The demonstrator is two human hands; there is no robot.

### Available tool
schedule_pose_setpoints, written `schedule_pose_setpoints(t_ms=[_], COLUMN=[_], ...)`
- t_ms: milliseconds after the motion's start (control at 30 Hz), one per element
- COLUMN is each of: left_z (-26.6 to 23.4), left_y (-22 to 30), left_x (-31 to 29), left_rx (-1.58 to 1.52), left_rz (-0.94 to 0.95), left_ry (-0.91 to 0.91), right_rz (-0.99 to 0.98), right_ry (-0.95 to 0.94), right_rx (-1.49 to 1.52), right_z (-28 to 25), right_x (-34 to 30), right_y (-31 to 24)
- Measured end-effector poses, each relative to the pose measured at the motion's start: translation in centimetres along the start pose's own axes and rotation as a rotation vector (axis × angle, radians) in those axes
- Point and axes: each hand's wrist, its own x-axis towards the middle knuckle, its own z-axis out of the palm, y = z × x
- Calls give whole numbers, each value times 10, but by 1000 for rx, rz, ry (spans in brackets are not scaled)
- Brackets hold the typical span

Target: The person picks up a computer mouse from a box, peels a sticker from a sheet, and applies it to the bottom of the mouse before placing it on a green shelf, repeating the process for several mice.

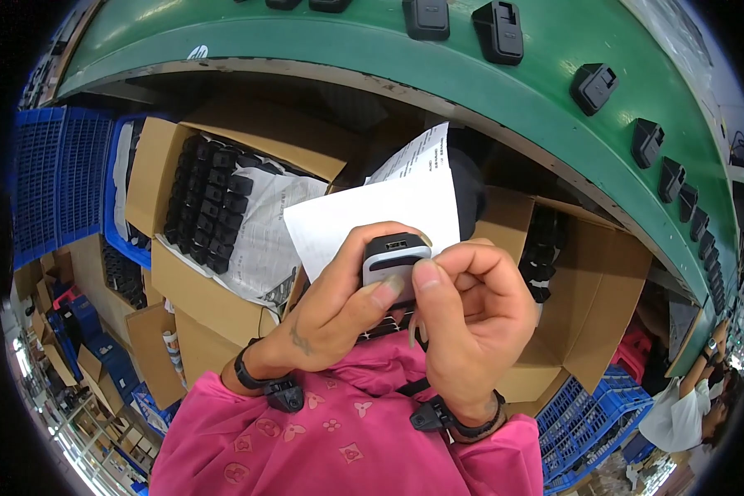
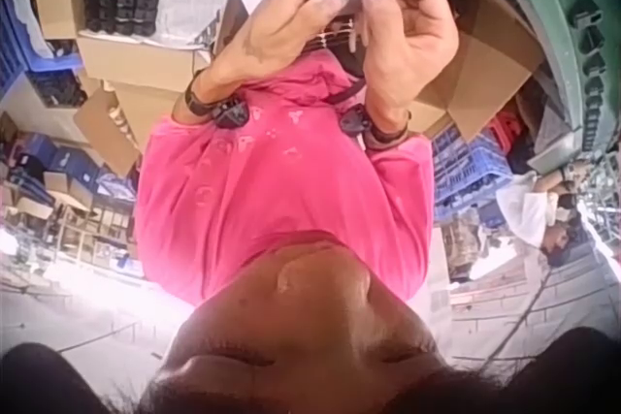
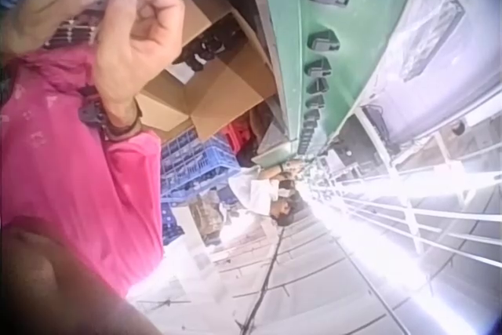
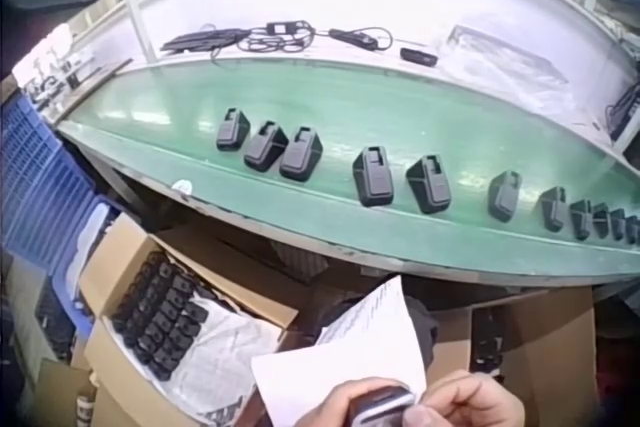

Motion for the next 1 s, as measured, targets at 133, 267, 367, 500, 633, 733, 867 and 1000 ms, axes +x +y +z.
schedule_pose_setpoints(t_ms=[133, 267, 367, 500, 633, 733, 867, 1000], left_z=[1, 1, -2, -2, 0, 2, 0, -3], left_y=[2, 2, 10, 4, 5, 1, 4, 15], left_x=[-1, -2, -1, 0, 1, 1, 0, -1], left_rx=[-16, 23, -2, -11, -45, 13, 9, -56], left_rz=[-15, 13, -49, -48, -84, -7, -26, -171], left_ry=[7, 13, -5, 2, 8, 32, 24, -18], right_rz=[0, -1, 34, 35, -22, -61, -69, -41], right_ry=[13, 3, -5, -1, 21, 24, 25, 22], right_rx=[-4, 3, -12, 30, 49, 49, 47, 43], right_z=[2, 1, 0, 3, 4, 4, 4, 4], right_x=[0, 0, 0, 0, -1, -2, -2, -2], right_y=[0, 0, -1, 0, 3, 5, 4, 4])
